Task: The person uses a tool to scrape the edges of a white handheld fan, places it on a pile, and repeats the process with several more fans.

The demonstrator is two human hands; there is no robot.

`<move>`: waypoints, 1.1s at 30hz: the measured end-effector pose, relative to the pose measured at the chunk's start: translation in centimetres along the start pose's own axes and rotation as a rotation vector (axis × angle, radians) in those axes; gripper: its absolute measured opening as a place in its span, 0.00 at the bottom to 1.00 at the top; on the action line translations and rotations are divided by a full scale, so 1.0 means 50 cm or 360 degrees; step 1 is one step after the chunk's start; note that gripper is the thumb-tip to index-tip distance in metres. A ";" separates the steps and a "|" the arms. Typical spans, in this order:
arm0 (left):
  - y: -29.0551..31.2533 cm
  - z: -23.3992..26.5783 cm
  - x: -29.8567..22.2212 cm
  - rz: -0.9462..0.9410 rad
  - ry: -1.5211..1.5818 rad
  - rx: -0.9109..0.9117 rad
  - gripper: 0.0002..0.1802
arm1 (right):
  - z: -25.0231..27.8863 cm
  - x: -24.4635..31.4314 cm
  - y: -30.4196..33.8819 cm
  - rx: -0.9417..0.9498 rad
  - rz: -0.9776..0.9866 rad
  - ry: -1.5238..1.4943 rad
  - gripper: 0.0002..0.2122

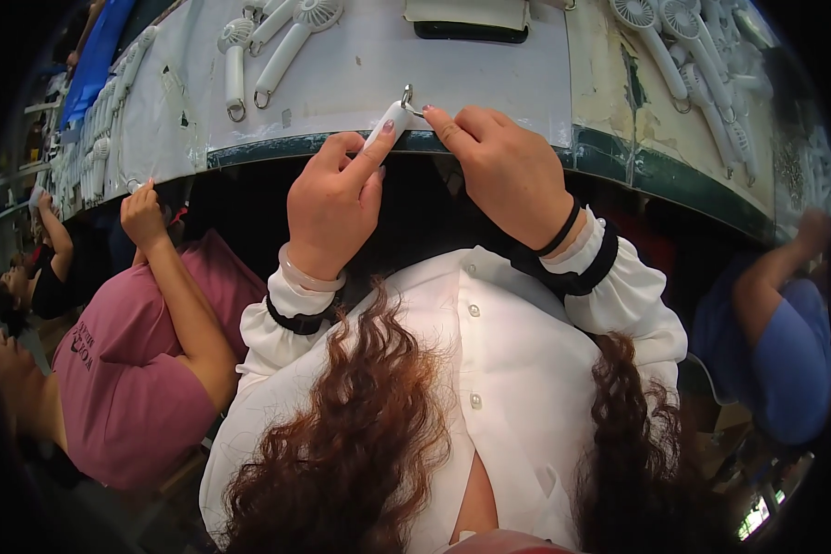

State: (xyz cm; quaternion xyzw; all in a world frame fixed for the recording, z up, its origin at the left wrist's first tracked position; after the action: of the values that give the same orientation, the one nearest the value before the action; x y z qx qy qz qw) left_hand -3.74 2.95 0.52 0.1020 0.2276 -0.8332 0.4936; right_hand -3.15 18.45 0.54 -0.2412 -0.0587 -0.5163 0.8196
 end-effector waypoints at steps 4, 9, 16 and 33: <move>0.000 0.002 0.002 0.0036 0.0057 0.0014 0.27 | -0.001 0.011 0.004 -0.0108 0.0083 0.0178 0.24; 0.001 -0.003 0.003 0.0064 0.0088 0.0009 0.28 | 0.005 0.009 0.009 -0.0310 0.0157 0.0348 0.25; 0.003 -0.004 0.012 0.0081 0.0090 0.0017 0.28 | 0.023 -0.034 0.007 -0.0313 -0.0002 0.0148 0.25; -0.001 -0.003 0.008 0.0083 0.0110 0.0039 0.28 | -0.002 -0.033 0.001 -0.0161 0.0013 -0.0135 0.24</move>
State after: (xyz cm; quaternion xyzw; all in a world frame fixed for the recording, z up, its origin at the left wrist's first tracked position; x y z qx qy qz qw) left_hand -3.99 2.71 0.24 0.1426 0.2315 -0.8188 0.5056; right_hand -3.89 19.75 -0.15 -0.3042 -0.0662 -0.5046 0.8053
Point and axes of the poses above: each hand's wrist, its own y-axis away from the middle knuckle, its own z-axis out of the back of the hand, x = y × z, the point moved 8 cm from there along -y, towards the middle knuckle, and after that the axes turned 1 degree about -x, right-handed, at the moved point
